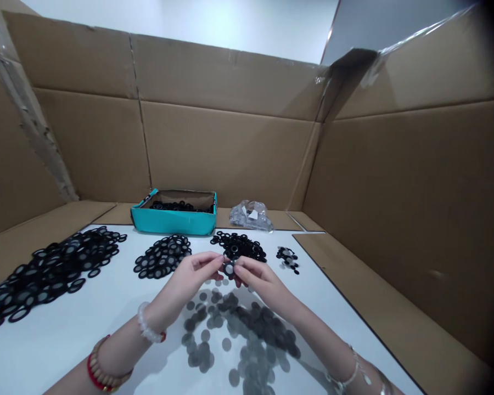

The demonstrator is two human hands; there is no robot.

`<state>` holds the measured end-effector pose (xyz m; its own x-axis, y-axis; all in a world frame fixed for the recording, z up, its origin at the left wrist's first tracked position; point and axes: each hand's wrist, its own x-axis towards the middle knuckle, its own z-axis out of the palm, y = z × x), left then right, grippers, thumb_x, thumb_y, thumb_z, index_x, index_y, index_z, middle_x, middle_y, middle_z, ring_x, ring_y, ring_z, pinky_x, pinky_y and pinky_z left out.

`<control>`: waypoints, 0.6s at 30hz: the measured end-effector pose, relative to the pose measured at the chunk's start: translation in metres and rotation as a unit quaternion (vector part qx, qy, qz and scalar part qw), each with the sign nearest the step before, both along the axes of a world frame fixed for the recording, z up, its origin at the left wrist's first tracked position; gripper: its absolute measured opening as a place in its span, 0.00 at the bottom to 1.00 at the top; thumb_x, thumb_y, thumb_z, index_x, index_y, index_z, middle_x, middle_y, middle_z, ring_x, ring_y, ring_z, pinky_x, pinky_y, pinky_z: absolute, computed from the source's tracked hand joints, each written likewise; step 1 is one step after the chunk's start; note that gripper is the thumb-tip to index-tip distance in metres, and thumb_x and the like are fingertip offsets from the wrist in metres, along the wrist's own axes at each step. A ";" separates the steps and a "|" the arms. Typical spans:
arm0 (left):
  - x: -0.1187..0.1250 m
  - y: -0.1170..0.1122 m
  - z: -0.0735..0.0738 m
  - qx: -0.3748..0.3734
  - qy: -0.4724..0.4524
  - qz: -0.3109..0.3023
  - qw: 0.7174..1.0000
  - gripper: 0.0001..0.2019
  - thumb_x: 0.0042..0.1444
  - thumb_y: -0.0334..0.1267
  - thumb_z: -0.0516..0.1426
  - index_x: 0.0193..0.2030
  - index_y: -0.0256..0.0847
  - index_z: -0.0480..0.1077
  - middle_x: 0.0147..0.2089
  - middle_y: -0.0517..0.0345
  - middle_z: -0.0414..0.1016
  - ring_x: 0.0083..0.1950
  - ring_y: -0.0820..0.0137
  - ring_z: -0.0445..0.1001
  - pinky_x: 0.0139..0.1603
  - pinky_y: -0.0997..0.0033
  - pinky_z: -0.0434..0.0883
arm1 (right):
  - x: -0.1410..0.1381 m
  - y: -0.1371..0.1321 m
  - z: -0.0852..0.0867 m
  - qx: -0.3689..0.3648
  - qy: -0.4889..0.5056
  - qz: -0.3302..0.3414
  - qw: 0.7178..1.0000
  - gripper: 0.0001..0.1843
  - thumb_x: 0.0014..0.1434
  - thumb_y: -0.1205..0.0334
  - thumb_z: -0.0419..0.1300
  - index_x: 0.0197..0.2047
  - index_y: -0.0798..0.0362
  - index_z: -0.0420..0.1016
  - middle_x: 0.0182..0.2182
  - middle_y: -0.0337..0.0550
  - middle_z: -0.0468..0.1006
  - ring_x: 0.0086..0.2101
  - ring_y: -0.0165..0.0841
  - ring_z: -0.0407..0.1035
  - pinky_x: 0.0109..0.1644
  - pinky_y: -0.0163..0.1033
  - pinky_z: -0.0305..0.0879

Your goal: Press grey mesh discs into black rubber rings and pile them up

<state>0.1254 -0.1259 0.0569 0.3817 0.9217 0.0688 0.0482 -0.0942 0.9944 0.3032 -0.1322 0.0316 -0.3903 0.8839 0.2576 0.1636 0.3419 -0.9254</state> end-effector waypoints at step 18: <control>-0.011 -0.024 0.021 0.019 -0.006 -0.016 1.000 0.12 0.57 0.45 0.52 0.33 0.41 0.73 0.31 0.58 0.72 0.36 0.68 0.69 0.39 0.71 0.66 | -0.002 -0.024 0.034 -0.024 0.015 0.071 0.997 0.14 0.63 0.56 0.50 0.28 0.53 0.65 0.24 0.37 0.65 0.27 0.28 0.61 0.31 0.33 0.59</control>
